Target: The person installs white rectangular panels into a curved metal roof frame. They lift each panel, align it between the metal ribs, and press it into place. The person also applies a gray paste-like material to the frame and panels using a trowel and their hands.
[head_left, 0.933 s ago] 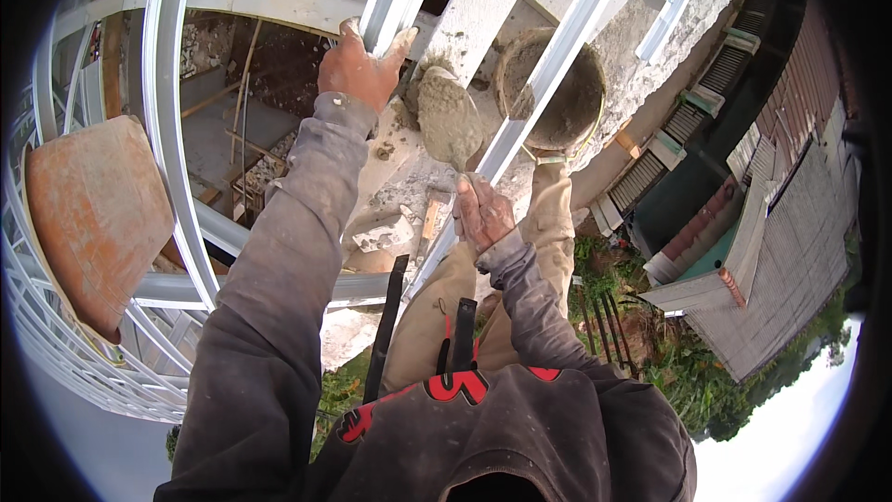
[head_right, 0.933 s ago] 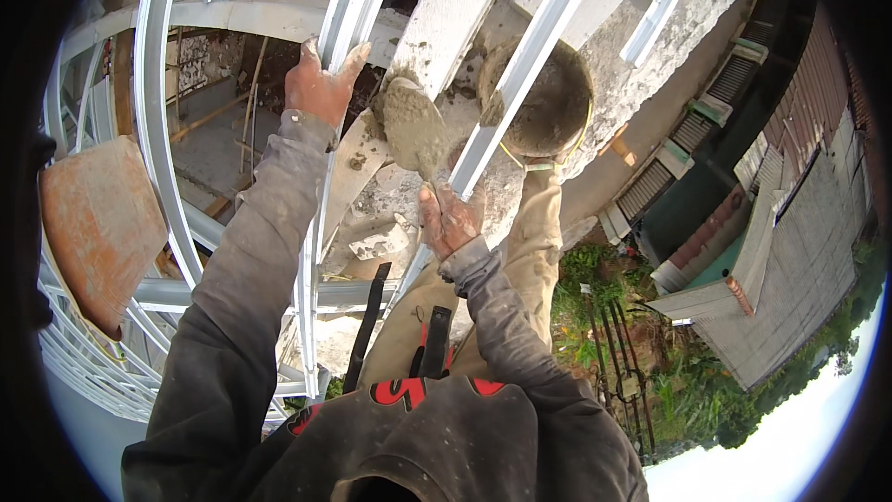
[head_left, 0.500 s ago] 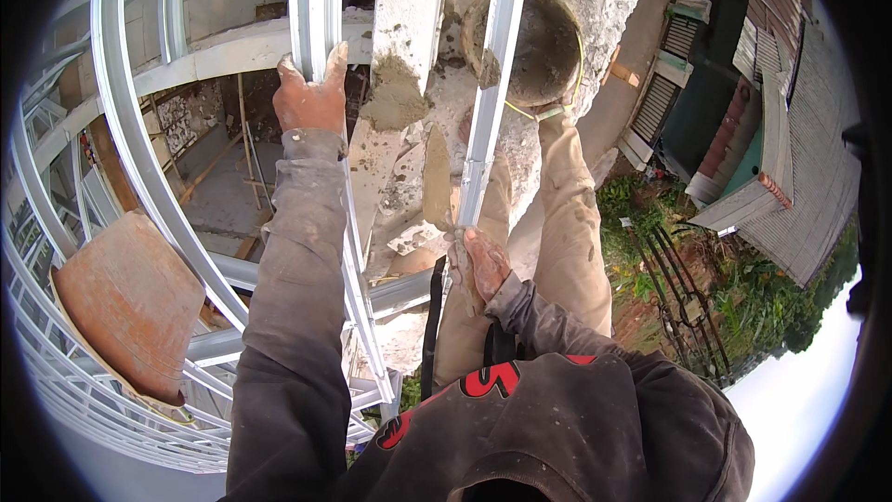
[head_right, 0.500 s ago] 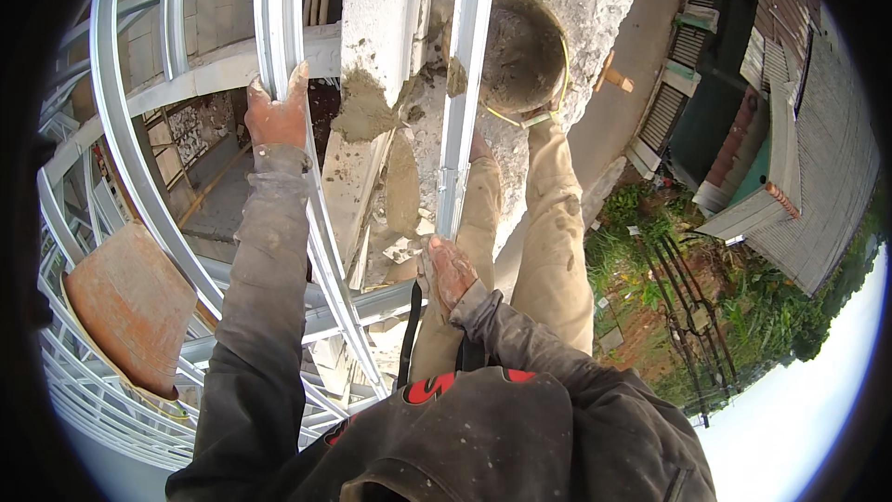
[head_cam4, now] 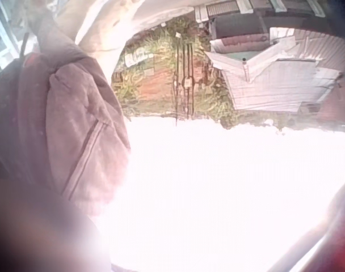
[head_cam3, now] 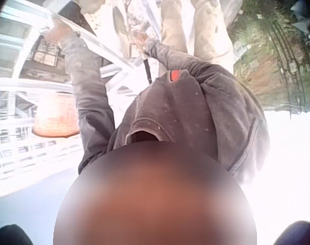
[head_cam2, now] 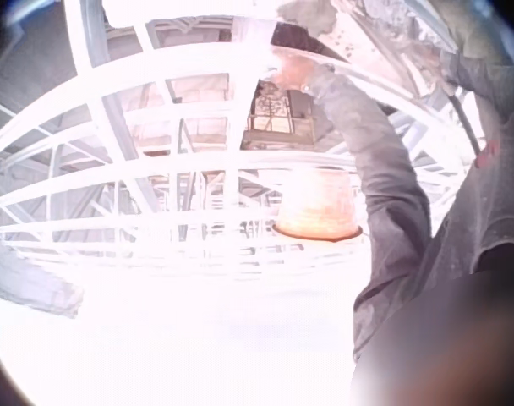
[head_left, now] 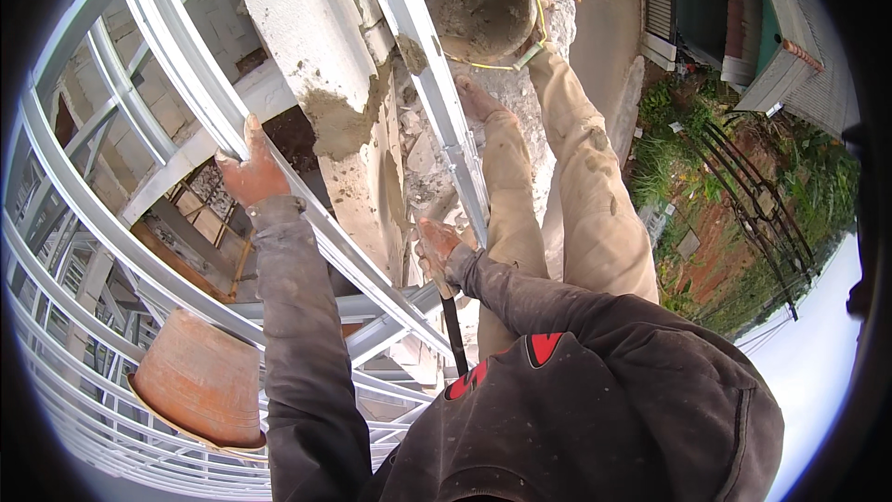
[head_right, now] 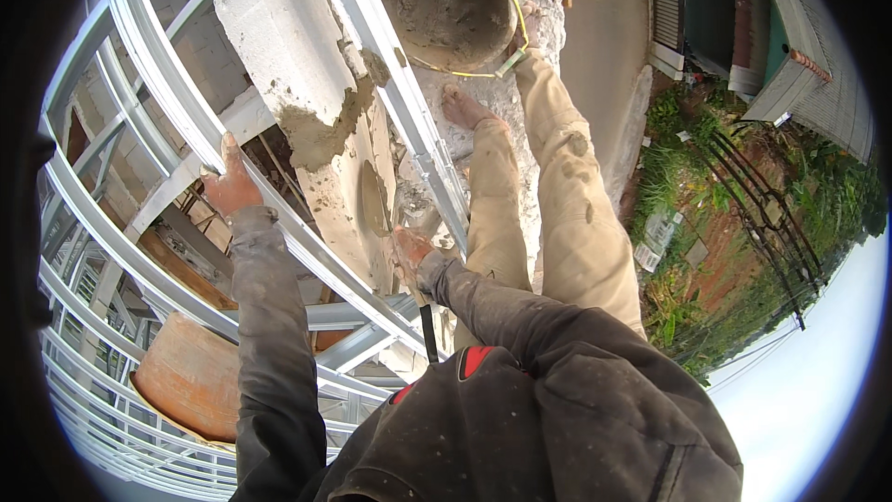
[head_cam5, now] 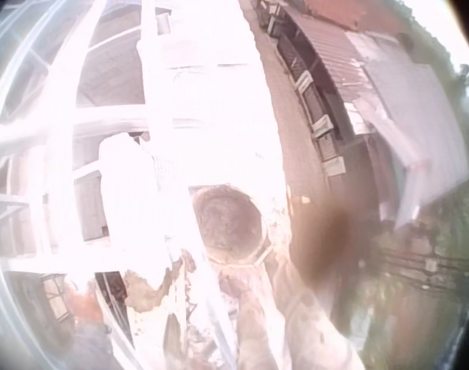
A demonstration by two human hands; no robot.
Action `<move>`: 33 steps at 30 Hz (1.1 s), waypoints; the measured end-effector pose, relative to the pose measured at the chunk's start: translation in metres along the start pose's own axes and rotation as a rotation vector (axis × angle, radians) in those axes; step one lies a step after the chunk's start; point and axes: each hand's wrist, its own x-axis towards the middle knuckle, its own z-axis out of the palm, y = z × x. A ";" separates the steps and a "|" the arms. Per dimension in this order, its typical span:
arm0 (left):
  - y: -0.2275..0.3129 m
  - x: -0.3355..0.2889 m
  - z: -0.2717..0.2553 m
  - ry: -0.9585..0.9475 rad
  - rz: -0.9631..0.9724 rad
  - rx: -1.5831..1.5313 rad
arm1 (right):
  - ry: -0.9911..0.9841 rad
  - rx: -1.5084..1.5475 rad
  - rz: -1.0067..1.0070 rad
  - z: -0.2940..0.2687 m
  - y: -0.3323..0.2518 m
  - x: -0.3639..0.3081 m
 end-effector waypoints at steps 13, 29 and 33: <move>-0.001 0.000 0.002 -0.036 -0.077 -0.056 | 0.005 -0.093 -0.152 0.013 -0.060 0.016; 0.050 -0.025 -0.005 -0.649 0.964 1.256 | -0.079 -0.018 -0.308 0.028 -0.108 0.032; 0.048 -0.024 0.000 -0.720 0.968 1.235 | -0.233 -0.058 -0.107 0.023 -0.120 0.021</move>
